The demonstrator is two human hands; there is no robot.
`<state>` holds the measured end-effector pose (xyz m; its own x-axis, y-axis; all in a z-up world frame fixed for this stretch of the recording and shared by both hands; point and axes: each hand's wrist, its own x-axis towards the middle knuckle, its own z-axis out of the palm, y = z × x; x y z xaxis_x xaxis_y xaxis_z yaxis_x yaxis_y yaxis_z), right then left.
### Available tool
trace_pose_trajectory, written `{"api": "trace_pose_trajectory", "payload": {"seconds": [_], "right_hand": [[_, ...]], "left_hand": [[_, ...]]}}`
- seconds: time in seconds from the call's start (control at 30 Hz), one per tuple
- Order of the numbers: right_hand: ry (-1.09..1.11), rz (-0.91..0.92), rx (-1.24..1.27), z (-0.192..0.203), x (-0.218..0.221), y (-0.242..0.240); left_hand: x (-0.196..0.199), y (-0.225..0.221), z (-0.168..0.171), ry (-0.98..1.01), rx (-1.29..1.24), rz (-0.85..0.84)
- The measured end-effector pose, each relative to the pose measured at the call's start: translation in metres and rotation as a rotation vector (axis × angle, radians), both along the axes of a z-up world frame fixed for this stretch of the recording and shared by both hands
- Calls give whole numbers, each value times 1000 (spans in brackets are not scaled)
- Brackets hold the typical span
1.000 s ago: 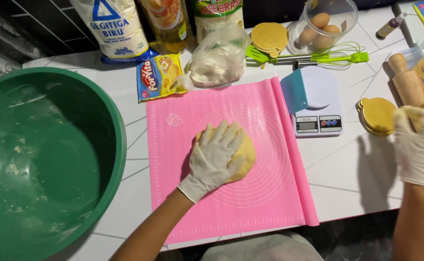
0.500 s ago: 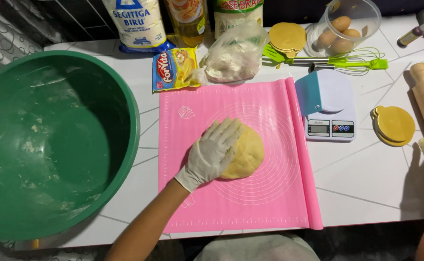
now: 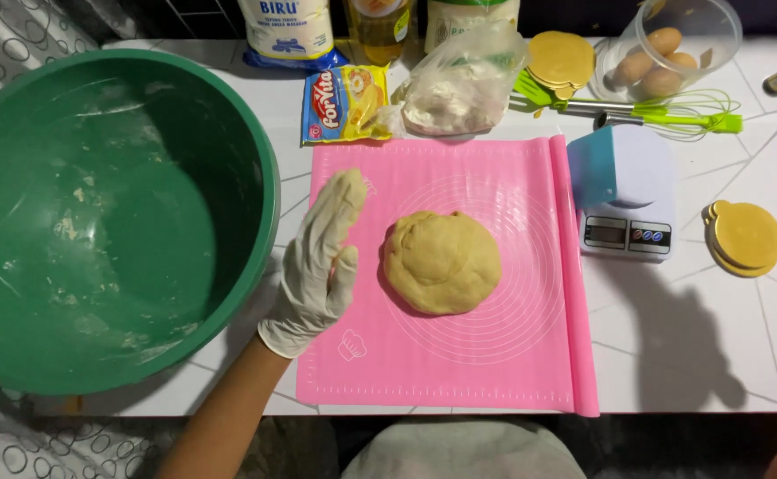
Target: The person is preparing dough by kneading it briefly and then rolling it out into a flat sheet using a rolling pin on a silicone mat.
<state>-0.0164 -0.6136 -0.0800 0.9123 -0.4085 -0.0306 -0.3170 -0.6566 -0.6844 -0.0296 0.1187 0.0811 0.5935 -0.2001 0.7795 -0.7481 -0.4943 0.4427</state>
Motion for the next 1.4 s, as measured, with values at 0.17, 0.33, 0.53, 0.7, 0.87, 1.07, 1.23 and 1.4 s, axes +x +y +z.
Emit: {"api": "trace_pose_trajectory", "payload": {"seconds": [0.17, 0.33, 0.53, 0.7, 0.87, 1.07, 1.23, 1.4], "right_hand": [[-112, 561, -407, 121, 3, 276], [-230, 1021, -600, 116, 19, 416], [-401, 1111, -486, 131, 13, 440], [-245, 1058, -484, 137, 32, 455], [-120, 1022, -570, 133, 51, 468], [-446, 1017, -550, 114, 28, 449], [-317, 865, 147, 187, -17, 422], [-398, 411, 264, 151, 27, 269]], "left_hand": [[1, -8, 6, -235, 205, 216], [4, -31, -38, -125, 465, 301], [6, -46, -69, 38, 604, 435], [33, -54, -37, 220, 674, 427], [57, -53, -58, 449, 779, 382], [20, -58, -41, 473, 754, 335], [-1, -49, -55, 535, 730, 254], [-4, -49, -49, 494, 750, 226]]}}
